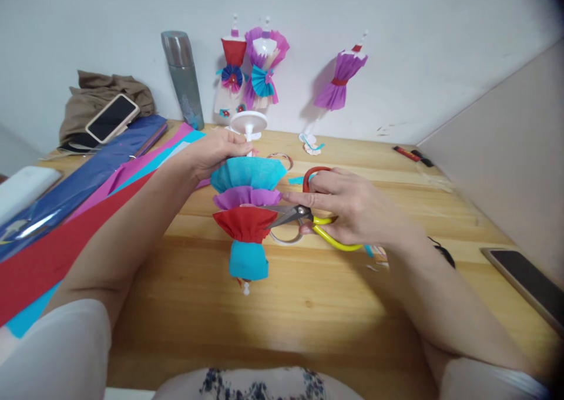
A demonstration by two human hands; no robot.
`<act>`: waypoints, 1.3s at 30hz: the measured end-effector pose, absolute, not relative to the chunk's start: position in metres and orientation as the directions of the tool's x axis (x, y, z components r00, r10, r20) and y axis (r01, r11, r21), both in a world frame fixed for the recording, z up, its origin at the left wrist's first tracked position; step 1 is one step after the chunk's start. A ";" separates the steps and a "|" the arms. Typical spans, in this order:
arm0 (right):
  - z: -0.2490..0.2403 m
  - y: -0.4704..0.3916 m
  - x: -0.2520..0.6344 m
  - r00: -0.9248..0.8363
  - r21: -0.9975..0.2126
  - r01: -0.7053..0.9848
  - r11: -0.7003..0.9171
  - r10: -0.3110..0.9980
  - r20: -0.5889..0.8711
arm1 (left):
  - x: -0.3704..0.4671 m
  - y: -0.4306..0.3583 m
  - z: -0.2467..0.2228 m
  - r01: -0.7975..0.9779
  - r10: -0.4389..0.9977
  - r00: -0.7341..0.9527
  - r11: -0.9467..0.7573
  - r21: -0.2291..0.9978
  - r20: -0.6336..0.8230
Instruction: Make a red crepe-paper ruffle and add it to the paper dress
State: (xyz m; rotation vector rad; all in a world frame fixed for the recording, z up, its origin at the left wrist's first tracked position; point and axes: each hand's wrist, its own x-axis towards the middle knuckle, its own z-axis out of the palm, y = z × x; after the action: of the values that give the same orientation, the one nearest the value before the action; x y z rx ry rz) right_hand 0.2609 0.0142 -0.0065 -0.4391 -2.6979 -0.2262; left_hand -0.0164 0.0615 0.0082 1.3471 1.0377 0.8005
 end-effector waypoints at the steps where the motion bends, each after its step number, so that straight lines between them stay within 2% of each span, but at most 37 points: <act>1: -0.007 0.014 0.262 -0.871 0.093 0.339 0.936 0.275 0.407 | -0.016 0.061 0.008 0.107 0.922 0.365 0.095 0.990 -0.128; 7: -0.008 0.014 0.264 -0.869 0.085 0.365 0.927 0.307 0.388 | -0.012 0.058 0.012 0.088 0.924 0.353 0.123 0.988 -0.147; 15: -0.004 0.016 0.265 -0.880 0.094 0.340 0.936 0.282 0.383 | -0.010 0.056 0.014 0.055 0.928 0.338 0.146 0.988 -0.156; 20: -0.001 0.017 0.269 -0.875 0.097 0.323 0.941 0.258 0.409 | -0.010 0.056 0.016 0.092 0.931 0.333 0.123 0.988 -0.147; 31: 0.002 0.016 0.270 -0.901 0.054 0.302 0.952 0.266 0.342 | -0.016 0.061 0.011 0.081 0.936 0.332 0.093 0.992 -0.114; 39: 0.003 0.016 0.269 -0.902 0.046 0.299 0.953 0.266 0.340 | -0.012 0.058 0.015 0.095 0.933 0.327 0.123 0.988 -0.148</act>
State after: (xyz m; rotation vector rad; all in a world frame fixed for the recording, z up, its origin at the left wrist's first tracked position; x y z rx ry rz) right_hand 0.2689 0.0157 0.0030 -0.4124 -2.7716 -0.1381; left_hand -0.0120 0.0577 0.0150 1.3012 1.0685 0.8240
